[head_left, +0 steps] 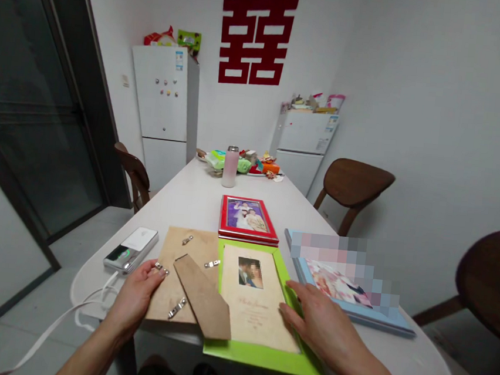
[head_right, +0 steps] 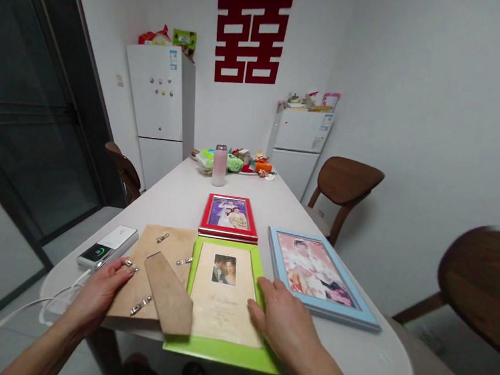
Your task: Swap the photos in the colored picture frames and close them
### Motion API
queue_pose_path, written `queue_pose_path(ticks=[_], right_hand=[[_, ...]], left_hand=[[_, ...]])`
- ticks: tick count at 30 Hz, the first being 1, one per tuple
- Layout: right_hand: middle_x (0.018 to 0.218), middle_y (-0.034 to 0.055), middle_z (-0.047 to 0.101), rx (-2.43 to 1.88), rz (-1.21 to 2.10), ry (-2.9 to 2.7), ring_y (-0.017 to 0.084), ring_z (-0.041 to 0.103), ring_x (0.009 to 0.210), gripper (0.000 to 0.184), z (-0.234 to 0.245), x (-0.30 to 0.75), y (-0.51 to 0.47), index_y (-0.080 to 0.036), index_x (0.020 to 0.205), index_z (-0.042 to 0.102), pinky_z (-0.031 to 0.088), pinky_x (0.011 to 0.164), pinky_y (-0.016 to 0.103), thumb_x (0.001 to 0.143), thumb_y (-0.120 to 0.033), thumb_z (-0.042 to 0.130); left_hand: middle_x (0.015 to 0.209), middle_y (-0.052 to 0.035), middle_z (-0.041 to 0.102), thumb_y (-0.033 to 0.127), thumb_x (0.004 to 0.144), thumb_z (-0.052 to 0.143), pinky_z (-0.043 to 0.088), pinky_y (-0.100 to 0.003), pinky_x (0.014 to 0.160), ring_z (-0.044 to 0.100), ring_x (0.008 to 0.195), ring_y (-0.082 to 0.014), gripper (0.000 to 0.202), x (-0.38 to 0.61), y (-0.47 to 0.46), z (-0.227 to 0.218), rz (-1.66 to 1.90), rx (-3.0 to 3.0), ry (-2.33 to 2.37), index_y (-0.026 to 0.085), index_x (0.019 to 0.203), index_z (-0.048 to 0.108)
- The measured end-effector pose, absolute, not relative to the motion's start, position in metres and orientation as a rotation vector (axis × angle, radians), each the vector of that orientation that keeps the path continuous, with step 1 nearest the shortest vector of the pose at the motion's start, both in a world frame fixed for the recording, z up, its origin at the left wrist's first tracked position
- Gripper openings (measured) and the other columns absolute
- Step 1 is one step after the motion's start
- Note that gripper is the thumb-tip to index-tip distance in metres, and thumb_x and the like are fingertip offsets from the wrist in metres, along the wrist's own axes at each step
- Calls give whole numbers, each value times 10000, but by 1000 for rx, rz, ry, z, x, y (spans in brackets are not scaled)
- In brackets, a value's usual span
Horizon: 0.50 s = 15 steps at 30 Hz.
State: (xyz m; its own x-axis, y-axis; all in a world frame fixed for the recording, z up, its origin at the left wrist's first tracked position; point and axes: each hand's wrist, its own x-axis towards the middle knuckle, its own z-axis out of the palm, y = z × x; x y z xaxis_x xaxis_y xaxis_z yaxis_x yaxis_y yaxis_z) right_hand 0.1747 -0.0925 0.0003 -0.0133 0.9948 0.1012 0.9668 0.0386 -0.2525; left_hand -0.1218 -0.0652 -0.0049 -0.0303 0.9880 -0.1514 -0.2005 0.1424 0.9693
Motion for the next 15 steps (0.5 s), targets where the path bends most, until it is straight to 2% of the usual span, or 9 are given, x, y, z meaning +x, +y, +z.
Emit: queue_pose_path(ticks=[3, 8, 11, 13, 15], right_hand=[[932, 164, 595, -2069, 202, -2063, 259, 554, 860, 431, -6, 174, -94, -90, 1111, 472, 398, 714, 337, 716, -256, 422], [945, 180, 589, -2060, 225, -2003, 253, 555, 854, 479, -4, 175, -90, -40, 1126, 431, 391, 731, 327, 668, -179, 412], [924, 159, 587, -2001, 274, -1838, 237, 556, 826, 533, -3, 180, -89, -47, 1149, 409, 392, 726, 320, 631, -173, 422], [834, 104, 605, -1920, 491, -1639, 201, 574, 709, 590, 0, 183, -91, -84, 1197, 357, 414, 647, 296, 617, -170, 418], [734, 42, 612, -1783, 860, -1379, 168, 572, 569, 642, 7, 183, -95, -143, 1250, 278, 422, 537, 271, 623, -182, 409]], left_hand=[[686, 4, 618, 242, 652, 568, 461, -258, 547, 597, 584, -158, 338, -131, -62, -9, 1164, 1017, 1231, 159, 965, 473], [624, 20, 561, 315, 674, 514, 442, -275, 568, 573, 591, -171, 554, -136, -61, -12, 1047, 1444, 1592, 93, 1159, 368], [695, -10, 566, 333, 708, 445, 433, -311, 630, 574, 646, -194, 563, -141, -61, -12, 911, 1806, 1825, 83, 1201, 335], [821, -64, 581, 308, 736, 399, 422, -341, 705, 572, 761, -218, 517, -143, -62, -10, 776, 1958, 1927, 86, 1199, 339], [960, -115, 562, 285, 740, 391, 394, -382, 786, 528, 910, -252, 470, -141, -64, -7, 685, 2076, 1980, 84, 1165, 379]])
